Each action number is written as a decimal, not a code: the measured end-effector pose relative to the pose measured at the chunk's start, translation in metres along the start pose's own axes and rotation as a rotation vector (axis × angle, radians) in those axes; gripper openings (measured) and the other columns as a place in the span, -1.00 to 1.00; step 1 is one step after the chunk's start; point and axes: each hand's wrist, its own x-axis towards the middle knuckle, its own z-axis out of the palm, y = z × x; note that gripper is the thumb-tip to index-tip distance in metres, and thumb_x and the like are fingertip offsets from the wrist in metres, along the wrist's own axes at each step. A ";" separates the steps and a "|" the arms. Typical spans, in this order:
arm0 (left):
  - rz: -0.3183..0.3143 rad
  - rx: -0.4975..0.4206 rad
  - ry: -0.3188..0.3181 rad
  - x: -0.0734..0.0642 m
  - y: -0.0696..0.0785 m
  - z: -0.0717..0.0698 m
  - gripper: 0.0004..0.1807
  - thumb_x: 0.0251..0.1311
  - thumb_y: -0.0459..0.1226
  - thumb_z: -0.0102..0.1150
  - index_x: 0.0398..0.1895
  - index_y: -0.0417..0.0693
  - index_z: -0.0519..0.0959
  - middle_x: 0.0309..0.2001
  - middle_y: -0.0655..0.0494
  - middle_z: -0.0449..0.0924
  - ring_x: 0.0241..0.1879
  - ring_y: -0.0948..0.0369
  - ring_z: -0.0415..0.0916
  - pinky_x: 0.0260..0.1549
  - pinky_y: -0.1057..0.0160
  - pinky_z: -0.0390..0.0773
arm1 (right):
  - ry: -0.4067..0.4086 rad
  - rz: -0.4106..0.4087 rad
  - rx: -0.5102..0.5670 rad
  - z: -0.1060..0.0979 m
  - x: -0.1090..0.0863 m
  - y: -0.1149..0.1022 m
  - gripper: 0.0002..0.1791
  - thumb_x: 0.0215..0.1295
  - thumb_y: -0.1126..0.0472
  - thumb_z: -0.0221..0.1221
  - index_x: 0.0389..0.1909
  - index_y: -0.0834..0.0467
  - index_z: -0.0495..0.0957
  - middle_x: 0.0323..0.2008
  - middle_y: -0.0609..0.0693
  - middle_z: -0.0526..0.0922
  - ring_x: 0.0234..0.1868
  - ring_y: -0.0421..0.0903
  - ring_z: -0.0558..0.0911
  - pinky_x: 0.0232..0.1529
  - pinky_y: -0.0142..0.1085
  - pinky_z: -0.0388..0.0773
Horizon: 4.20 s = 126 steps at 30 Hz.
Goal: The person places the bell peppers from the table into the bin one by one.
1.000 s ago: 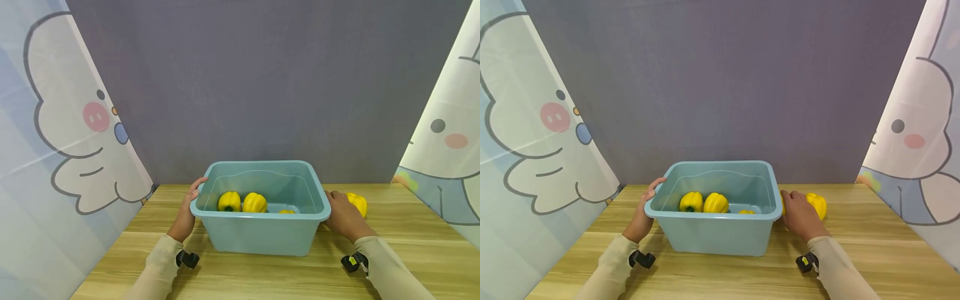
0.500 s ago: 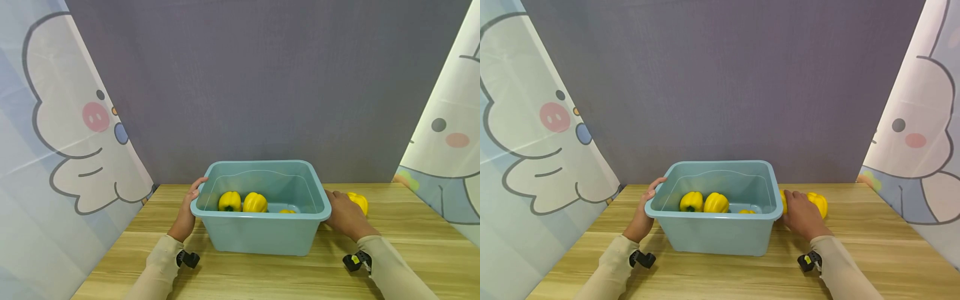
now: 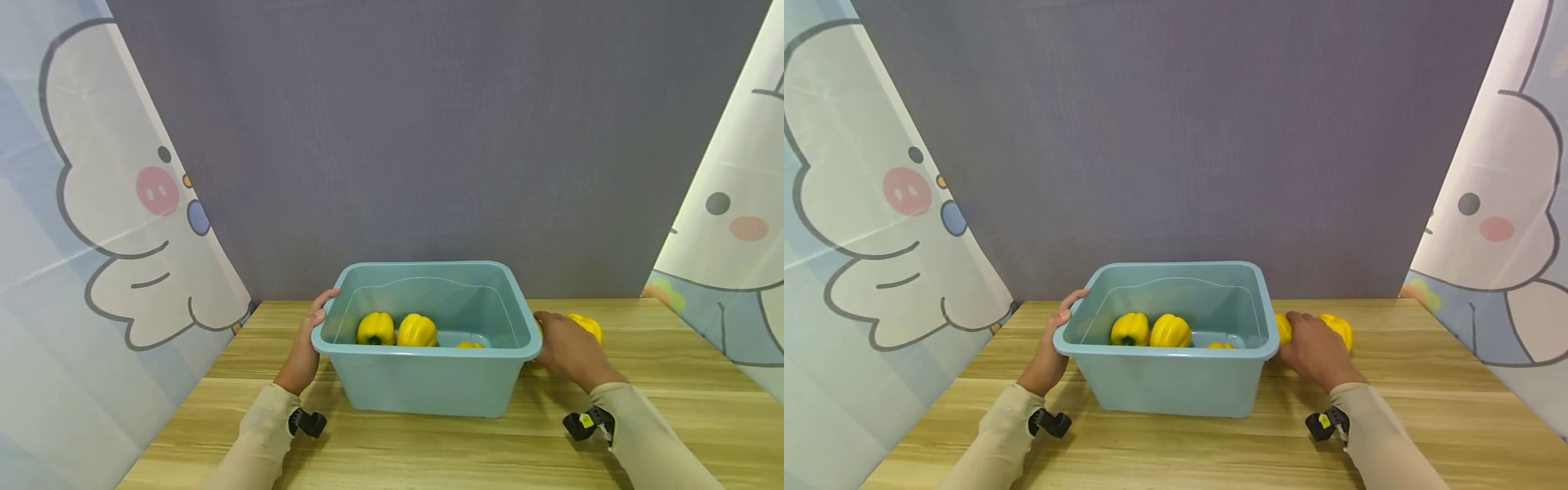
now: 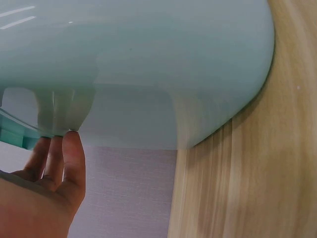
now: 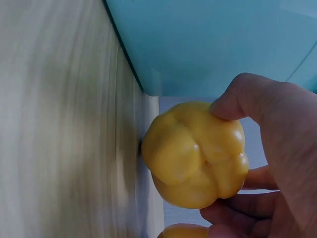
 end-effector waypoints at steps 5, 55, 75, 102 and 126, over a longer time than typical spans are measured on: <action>0.001 0.004 -0.001 0.000 0.000 0.000 -0.38 0.49 -0.01 -0.43 0.54 0.01 0.10 0.45 -0.07 0.10 0.28 -0.24 0.14 0.11 0.10 0.35 | 0.000 0.008 -0.017 -0.002 -0.001 -0.001 -0.43 0.20 0.00 0.29 0.11 0.32 0.56 -0.07 0.25 0.68 -0.07 0.26 0.65 -0.16 0.19 0.56; 0.005 0.019 -0.017 -0.001 0.000 -0.001 -0.38 0.52 0.03 -0.44 0.55 0.02 0.08 0.48 -0.01 0.05 0.31 -0.28 0.08 0.15 0.01 0.33 | 0.110 0.273 0.275 -0.036 0.003 0.003 -0.14 0.33 -0.06 0.18 0.40 0.48 0.20 0.20 0.47 0.41 -0.05 0.28 0.51 -0.10 0.12 0.50; 0.016 0.012 -0.009 0.000 -0.002 -0.001 -0.38 0.50 0.02 -0.42 0.54 0.01 0.09 0.45 -0.08 0.11 0.25 -0.23 0.16 0.09 0.12 0.37 | 0.115 0.324 0.451 -0.041 0.000 0.007 -0.08 0.37 -0.08 0.15 0.45 0.46 0.00 0.28 0.58 0.29 0.10 0.40 0.46 0.00 0.22 0.45; 0.021 0.024 -0.014 -0.002 -0.003 -0.002 -0.38 0.51 0.03 -0.44 0.55 0.02 0.09 0.46 -0.07 0.08 0.28 -0.26 0.14 0.13 0.04 0.35 | 0.189 0.403 0.733 -0.052 0.001 0.002 -0.13 0.47 -0.06 0.07 0.48 0.45 -0.02 0.29 0.36 0.27 -0.11 -0.20 0.46 -0.22 -0.58 0.47; 0.021 0.015 -0.005 0.000 -0.003 0.000 -0.37 0.52 0.02 -0.45 0.55 -0.01 0.08 0.46 -0.05 0.10 0.30 -0.23 0.12 0.16 0.03 0.31 | 0.263 0.320 0.950 -0.058 0.000 -0.012 -0.18 0.48 0.04 0.13 0.45 0.43 -0.05 0.20 0.25 0.35 -0.24 -0.26 0.66 -0.20 -0.40 0.62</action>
